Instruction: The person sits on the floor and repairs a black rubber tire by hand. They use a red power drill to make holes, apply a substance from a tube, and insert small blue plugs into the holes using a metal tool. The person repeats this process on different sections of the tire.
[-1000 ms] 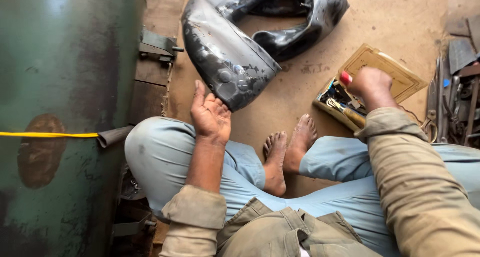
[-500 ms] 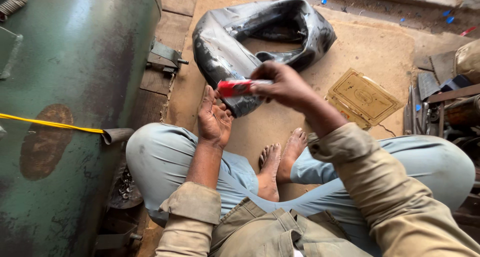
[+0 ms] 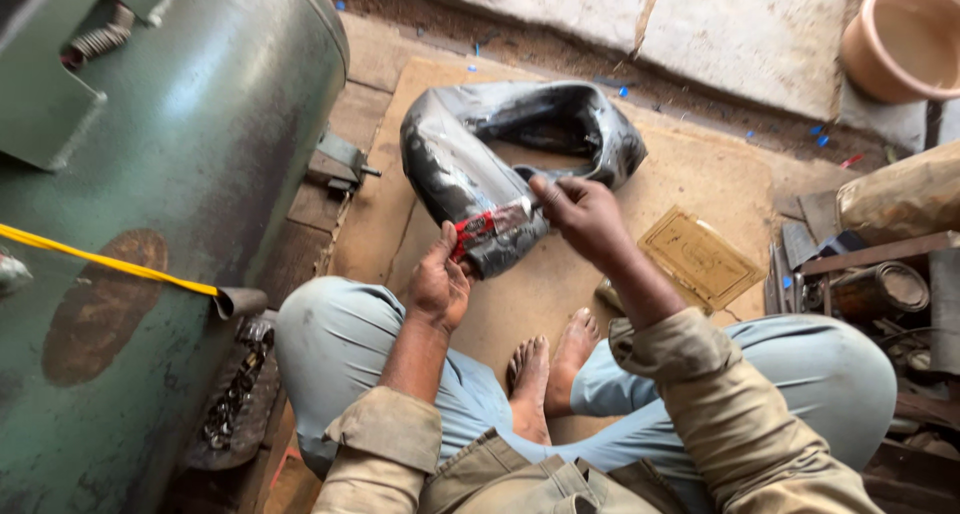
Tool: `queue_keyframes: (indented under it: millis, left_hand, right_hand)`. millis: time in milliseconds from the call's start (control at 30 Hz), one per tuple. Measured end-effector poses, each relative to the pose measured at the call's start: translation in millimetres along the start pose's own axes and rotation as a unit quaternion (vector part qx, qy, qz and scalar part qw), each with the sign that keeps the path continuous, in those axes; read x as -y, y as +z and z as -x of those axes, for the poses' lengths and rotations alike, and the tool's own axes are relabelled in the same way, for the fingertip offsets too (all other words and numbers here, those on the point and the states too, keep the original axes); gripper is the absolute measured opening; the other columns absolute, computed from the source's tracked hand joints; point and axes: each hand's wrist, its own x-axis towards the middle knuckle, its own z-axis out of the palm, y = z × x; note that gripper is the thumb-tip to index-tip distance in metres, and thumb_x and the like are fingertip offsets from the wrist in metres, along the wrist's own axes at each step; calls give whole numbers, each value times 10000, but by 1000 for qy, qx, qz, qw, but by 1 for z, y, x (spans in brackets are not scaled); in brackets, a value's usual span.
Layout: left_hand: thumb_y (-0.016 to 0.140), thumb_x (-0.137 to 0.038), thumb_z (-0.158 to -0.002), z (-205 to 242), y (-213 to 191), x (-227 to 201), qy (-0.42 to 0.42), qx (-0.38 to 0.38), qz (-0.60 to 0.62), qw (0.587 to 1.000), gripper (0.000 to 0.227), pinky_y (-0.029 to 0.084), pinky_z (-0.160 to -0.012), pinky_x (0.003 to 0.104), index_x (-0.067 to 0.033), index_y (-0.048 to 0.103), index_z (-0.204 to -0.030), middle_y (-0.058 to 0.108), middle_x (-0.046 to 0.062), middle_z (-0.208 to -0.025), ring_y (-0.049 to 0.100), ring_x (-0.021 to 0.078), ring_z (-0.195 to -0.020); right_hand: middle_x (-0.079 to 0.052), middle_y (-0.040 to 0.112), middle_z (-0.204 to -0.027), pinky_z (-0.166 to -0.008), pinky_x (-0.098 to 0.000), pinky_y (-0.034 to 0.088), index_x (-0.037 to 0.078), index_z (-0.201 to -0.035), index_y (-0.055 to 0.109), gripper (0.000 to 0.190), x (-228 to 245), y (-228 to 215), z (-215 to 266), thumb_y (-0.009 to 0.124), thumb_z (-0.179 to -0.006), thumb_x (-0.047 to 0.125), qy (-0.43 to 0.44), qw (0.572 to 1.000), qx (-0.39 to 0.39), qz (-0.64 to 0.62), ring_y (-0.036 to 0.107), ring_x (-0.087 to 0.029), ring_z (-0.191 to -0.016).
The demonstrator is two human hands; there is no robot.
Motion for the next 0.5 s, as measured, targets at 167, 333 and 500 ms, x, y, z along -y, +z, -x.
queue_keyframes:
  millis: [167,333,500]
  left_hand:
    - [589,-468,-1007,6,4,-7,-18,6,-20,1000,503,509,-963,390,-50,656,-1277,721,107,-1193,676,224,-1046]
    - [558,-495,-989,4,2,-8,-39,-14,-26,999,535,502,-978,405,-64,639,-1295,704,104,-1235,670,235,-1078]
    - [514,-465,-964,-10,-27,2,-49,-6,6,999,498,518,-944,396,-85,631,-1264,732,83,-1175,698,220,-1031]
  right_hand:
    - [-81,637,-748,-637,-372,488,53,-844,692,331,30,10,14,671,-996,346,-104,978,-38,179,615,-233,-701]
    - [-140,638,-927,-774,-409,519,27,-960,619,223,56,19,24,668,-1003,240,-192,947,-21,256,649,-301,-869]
    - [-137,623,-1107,-850,-392,557,78,-1050,638,58,77,12,31,590,-1021,62,-352,923,76,133,652,-287,-1024]
